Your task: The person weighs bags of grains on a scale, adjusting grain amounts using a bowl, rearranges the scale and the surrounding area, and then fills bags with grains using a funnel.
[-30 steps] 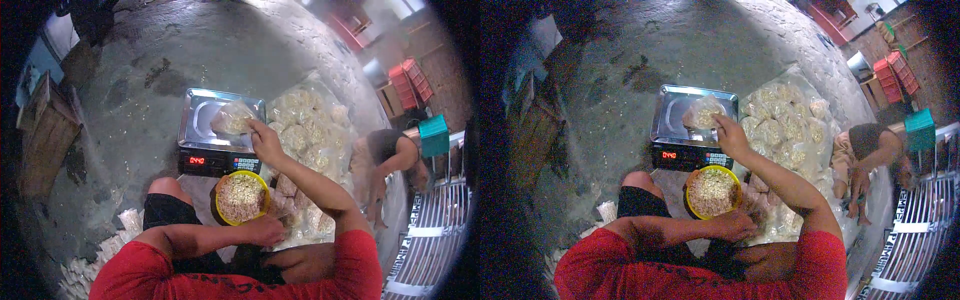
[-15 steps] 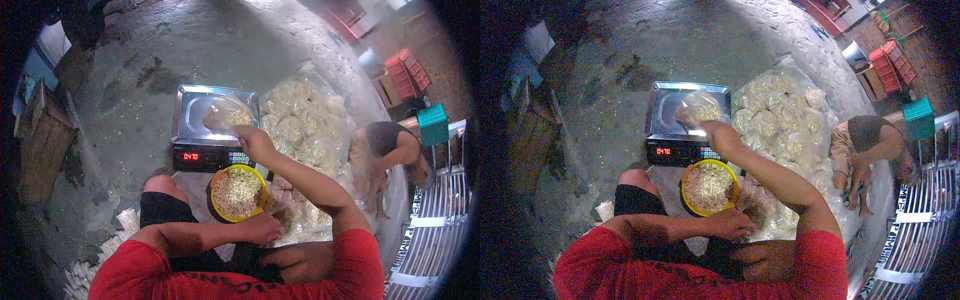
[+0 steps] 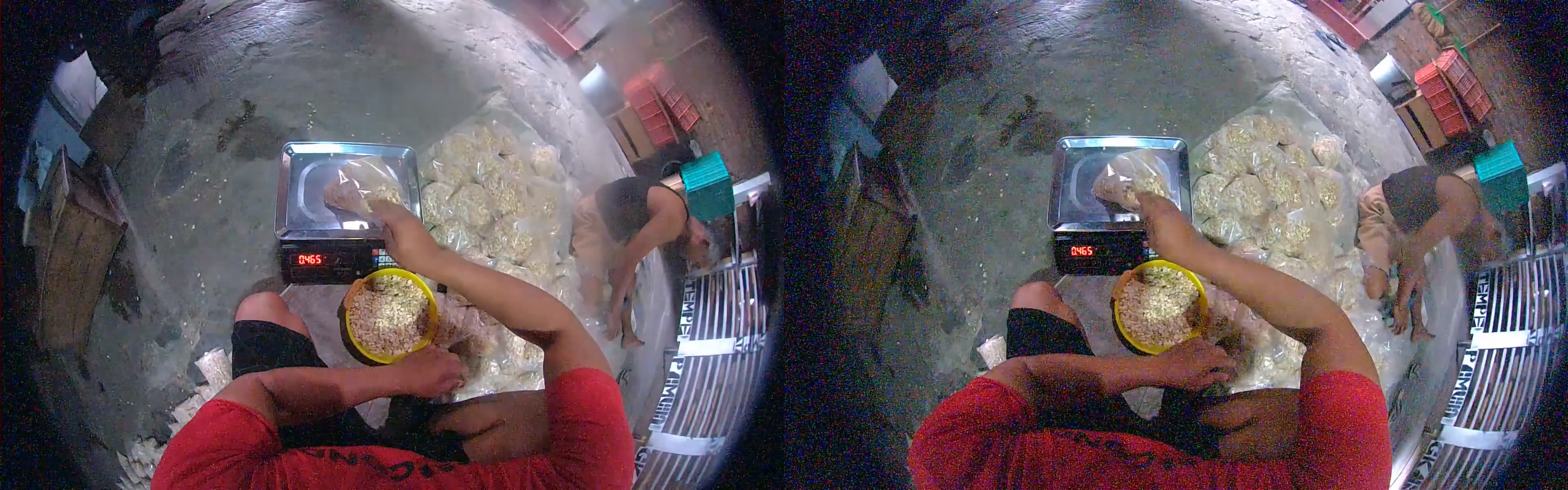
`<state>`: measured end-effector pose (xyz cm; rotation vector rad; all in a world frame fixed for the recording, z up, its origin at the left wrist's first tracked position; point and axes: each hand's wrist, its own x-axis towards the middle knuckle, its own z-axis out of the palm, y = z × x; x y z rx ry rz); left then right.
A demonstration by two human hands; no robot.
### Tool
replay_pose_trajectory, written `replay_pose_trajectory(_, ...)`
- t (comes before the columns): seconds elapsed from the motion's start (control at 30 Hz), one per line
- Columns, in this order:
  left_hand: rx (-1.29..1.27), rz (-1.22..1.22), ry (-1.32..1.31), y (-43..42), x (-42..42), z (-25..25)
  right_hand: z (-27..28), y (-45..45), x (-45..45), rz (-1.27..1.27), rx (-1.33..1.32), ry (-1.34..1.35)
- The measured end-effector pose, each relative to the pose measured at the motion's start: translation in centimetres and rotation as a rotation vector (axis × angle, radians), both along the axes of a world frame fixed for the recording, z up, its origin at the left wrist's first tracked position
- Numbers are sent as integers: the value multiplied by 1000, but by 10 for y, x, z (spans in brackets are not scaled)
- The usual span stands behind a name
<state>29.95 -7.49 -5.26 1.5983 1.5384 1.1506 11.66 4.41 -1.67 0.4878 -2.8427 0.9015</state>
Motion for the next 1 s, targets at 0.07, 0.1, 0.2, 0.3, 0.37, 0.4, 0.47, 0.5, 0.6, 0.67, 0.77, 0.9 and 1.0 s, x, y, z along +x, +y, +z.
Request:
replay_pose_trajectory(0.07, -21, -29, 1, 0, 2, 0, 1, 1, -6, -92, -14, 33)
replay_pose_trajectory(0.1, 61, 18, 12, -1, 5, -6, 5, 1, -7, -93, -15, 32)
replay_pose_trajectory(0.2, 116, 59, -11, -4, 5, -4, 13, 7, -4, -121, -61, 4)
replay_pose_trajectory(0.3, 76, 43, 15, -1, 2, -1, 26, 14, 11, -53, -9, 34)
replay_pose_trajectory(0.37, 49, 60, 69, 0, 4, -3, 57, 8, 27, -18, -15, -59)
replay_pose_trajectory(0.4, 102, 69, 81, -1, 8, -6, 67, 6, 36, 9, 54, -19)
replay_pose_trajectory(0.47, 153, 120, 94, -1, 10, -7, 70, 15, 58, 54, 135, -54)
replay_pose_trajectory(0.5, 117, 71, 108, -1, 10, -3, 73, 17, 68, 68, 124, -138)
replay_pose_trajectory(0.6, -28, -16, 217, -1, 9, 1, 73, 17, 103, 76, 81, -465)
replay_pose_trajectory(0.67, 75, 41, 212, 12, 31, -36, 59, 17, 128, 57, 5, -668)
replay_pose_trajectory(0.77, 61, -1, 208, 3, 24, -20, 40, 21, 139, 324, 179, -523)
replay_pose_trajectory(0.9, 54, -22, 156, 6, 25, -22, 41, 9, 129, 341, 131, -490)
replay_pose_trajectory(1.0, 161, -5, 245, 24, 33, -40, 53, 2, 118, 157, 257, -601)
